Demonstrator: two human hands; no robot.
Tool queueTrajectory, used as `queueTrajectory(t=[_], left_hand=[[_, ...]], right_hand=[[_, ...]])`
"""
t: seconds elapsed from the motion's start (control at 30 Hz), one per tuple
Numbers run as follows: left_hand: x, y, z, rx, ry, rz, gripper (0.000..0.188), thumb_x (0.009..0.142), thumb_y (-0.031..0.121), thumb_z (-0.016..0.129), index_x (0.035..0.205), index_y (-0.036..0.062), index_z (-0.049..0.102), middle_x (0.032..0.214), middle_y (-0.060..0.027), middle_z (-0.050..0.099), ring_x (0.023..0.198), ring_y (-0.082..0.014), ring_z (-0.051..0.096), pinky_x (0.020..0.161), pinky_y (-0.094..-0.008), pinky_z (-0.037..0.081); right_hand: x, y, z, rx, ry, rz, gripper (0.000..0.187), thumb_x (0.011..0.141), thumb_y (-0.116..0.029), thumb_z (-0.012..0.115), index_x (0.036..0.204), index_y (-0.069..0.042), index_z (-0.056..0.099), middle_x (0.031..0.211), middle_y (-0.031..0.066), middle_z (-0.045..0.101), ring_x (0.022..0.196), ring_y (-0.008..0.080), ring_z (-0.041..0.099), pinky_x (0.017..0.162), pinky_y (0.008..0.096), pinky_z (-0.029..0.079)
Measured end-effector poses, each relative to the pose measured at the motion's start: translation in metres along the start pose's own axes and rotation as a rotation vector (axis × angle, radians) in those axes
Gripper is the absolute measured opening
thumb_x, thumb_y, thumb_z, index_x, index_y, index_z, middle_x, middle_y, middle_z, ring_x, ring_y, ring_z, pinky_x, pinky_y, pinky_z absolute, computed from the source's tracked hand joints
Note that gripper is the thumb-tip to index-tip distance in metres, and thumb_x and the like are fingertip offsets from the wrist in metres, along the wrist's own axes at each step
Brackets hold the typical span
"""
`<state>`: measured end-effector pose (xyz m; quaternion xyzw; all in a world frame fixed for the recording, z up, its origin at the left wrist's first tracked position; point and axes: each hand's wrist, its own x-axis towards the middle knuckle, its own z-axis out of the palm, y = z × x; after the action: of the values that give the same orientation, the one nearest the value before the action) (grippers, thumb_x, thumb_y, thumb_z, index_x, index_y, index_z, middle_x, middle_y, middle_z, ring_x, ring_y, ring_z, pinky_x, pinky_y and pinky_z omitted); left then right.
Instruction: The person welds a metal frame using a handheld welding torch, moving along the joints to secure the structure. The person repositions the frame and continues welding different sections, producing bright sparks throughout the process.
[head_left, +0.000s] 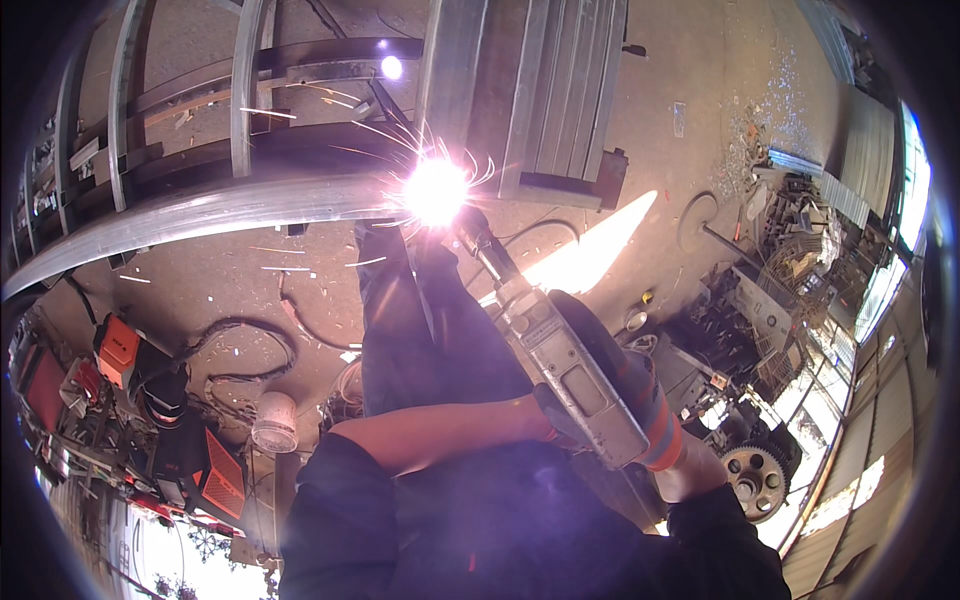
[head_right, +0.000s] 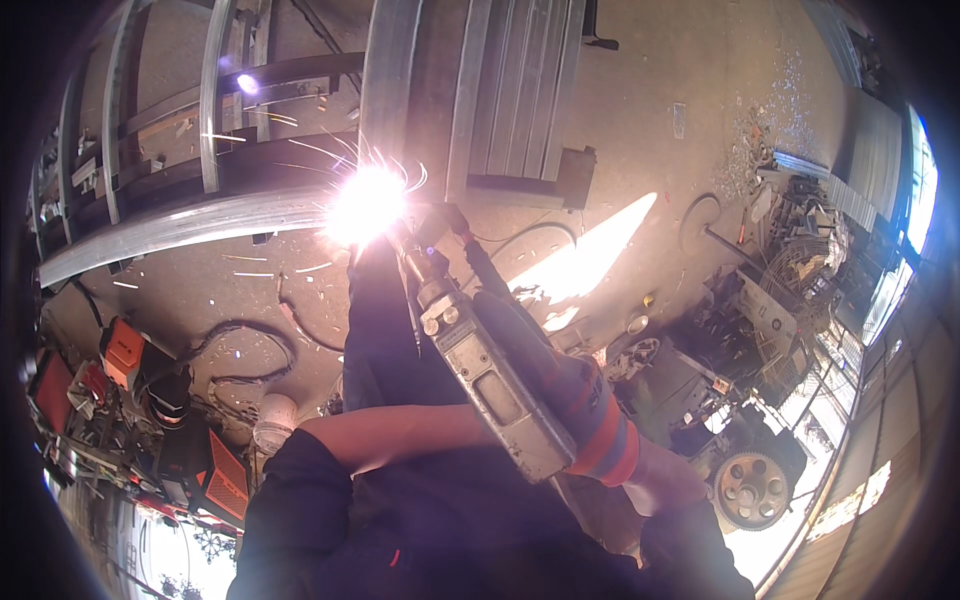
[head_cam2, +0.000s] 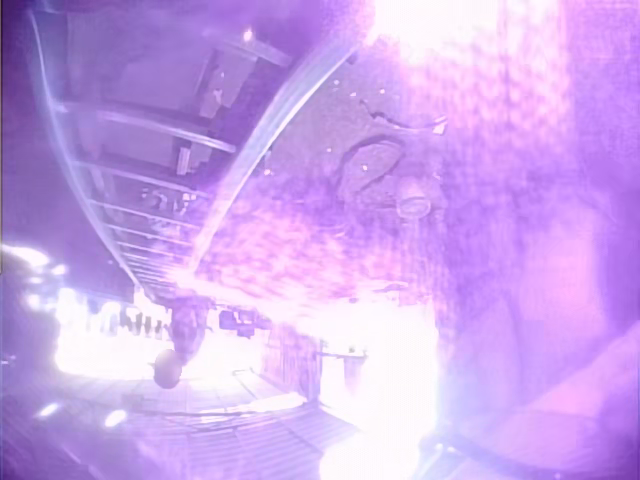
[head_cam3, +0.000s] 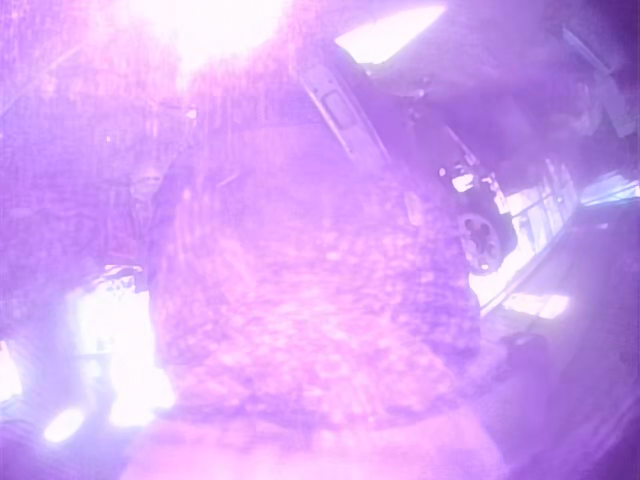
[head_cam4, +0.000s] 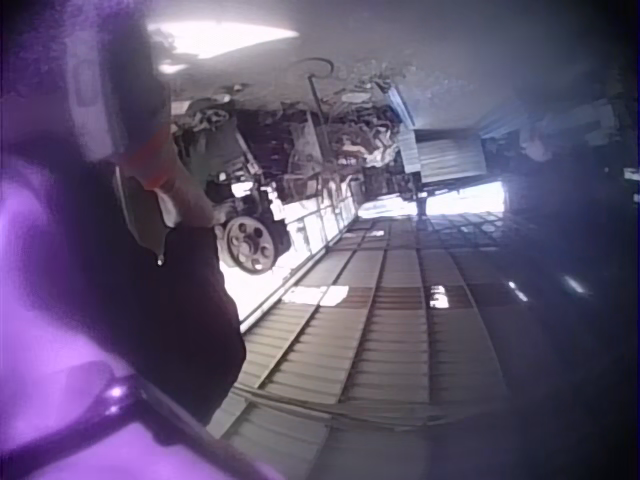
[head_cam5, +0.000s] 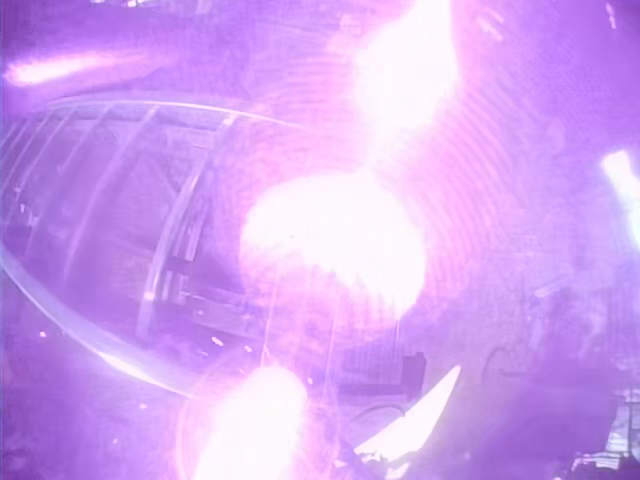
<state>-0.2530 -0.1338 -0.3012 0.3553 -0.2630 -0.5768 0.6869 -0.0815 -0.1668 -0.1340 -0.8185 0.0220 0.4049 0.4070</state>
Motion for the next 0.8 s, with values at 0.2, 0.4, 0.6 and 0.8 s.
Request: queueTrajectory(t=[0.2,0.4,0.6,0.8], left_hand=[[0.001,-0.001,-0.001,-0.008,-0.001,0.004,0.054,0.109,0.031,0.059,0.158,0.0075,0.051,0.163,-0.0153,0.052,0.151,-0.0315,0.049,0.124,-0.0464,0.041],[0.002,-0.001,0.000,-0.014,-0.005,0.004,0.055,0.109,0.031,0.058,0.158,0.0070,0.051,0.163,-0.0157,0.051,0.151,-0.0317,0.049,0.124,-0.0466,0.041],[0.002,-0.002,0.000,-0.012,-0.011,0.004,0.055,0.110,0.031,0.058,0.158,0.0065,0.051,0.163,-0.0162,0.051,0.151,-0.0320,0.048,0.124,-0.0468,0.040],[0.004,-0.003,0.000,-0.012,-0.017,0.001,0.055,0.110,0.031,0.057,0.158,0.0060,0.050,0.163,-0.0166,0.051,0.152,-0.0322,0.048,0.124,-0.0470,0.040]], right_hand=[[-0.004,0.005,-0.002,0.016,-0.020,-0.007,0.073,0.087,-0.020,0.077,0.154,-0.007,0.051,0.104,0.0147,0.075,0.085,0.0361,0.075,0.073,0.0450,0.060],[-0.005,0.010,-0.001,0.066,0.003,-0.032,0.074,0.088,-0.018,0.078,0.156,-0.008,0.050,0.104,0.0146,0.075,0.086,0.0371,0.075,0.074,0.0445,0.060],[-0.011,0.020,-0.002,0.094,-0.037,-0.015,0.073,0.088,-0.018,0.077,0.156,-0.007,0.050,0.104,0.0151,0.075,0.087,0.0366,0.075,0.074,0.0444,0.060],[-0.008,0.025,0.006,-0.114,0.039,-0.163,0.068,0.090,-0.019,0.075,0.152,-0.006,0.053,0.102,0.0138,0.075,0.086,0.0357,0.076,0.073,0.0440,0.060]])
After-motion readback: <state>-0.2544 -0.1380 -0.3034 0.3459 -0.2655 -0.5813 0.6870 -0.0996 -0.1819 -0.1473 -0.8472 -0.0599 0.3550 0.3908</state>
